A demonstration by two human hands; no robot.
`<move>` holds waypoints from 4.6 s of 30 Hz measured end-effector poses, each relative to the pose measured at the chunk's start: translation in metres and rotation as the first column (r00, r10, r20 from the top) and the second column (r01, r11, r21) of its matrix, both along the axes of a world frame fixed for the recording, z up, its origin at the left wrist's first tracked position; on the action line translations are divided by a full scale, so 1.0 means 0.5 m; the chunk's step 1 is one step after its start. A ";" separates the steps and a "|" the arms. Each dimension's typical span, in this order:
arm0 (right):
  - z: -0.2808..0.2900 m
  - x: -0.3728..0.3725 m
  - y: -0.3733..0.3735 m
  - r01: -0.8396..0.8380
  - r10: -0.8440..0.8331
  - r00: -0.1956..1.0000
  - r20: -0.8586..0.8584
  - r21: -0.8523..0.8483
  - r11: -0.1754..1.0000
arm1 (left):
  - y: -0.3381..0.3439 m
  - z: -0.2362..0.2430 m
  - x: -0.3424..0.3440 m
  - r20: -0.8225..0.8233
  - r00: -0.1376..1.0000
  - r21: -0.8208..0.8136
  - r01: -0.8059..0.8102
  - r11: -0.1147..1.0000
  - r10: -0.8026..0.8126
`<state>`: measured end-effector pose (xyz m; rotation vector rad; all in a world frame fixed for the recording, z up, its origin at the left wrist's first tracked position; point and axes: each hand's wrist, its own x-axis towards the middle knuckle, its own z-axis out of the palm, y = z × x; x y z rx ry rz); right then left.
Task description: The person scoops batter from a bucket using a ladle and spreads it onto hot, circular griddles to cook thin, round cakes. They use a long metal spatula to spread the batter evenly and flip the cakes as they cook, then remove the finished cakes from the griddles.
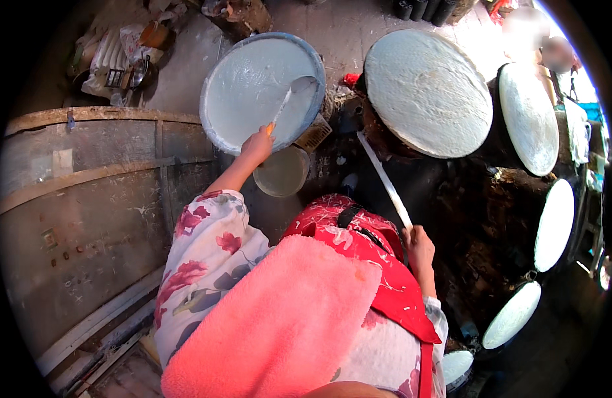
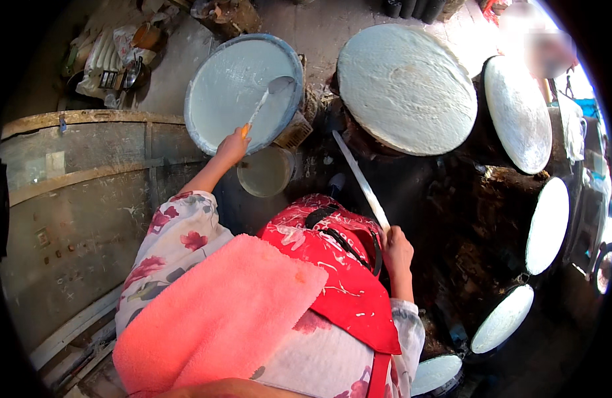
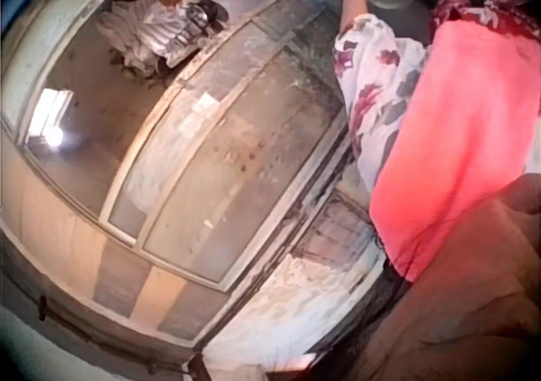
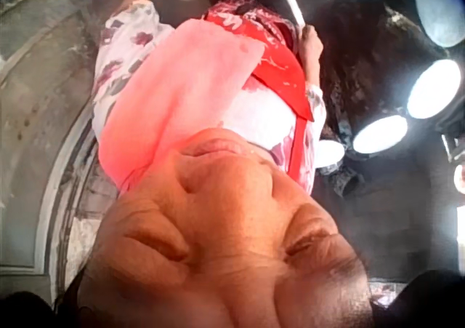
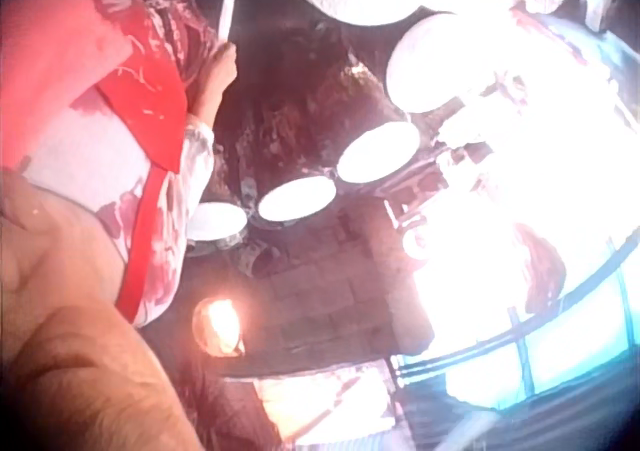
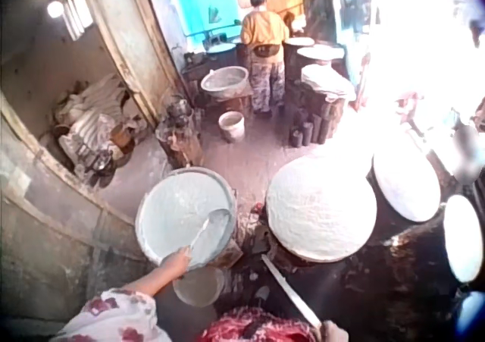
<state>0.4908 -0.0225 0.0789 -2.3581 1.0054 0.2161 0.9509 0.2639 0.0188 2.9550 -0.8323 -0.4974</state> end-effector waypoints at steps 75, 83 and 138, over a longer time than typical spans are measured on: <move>0.089 -0.004 -0.667 0.188 -0.682 0.589 0.435 0.746 0.638 | -0.848 0.487 -0.255 -0.358 0.932 -0.802 -0.277 0.530 -0.055; 0.072 -0.153 -0.835 0.433 -0.669 0.494 0.555 0.510 0.743 | -1.197 0.567 -0.516 -0.738 0.553 -0.643 -0.403 0.651 -0.387; 0.101 -0.100 -0.900 0.759 -0.695 0.567 0.442 0.046 0.649 | -1.523 0.370 -0.715 -0.439 0.695 -0.684 0.153 0.714 -0.570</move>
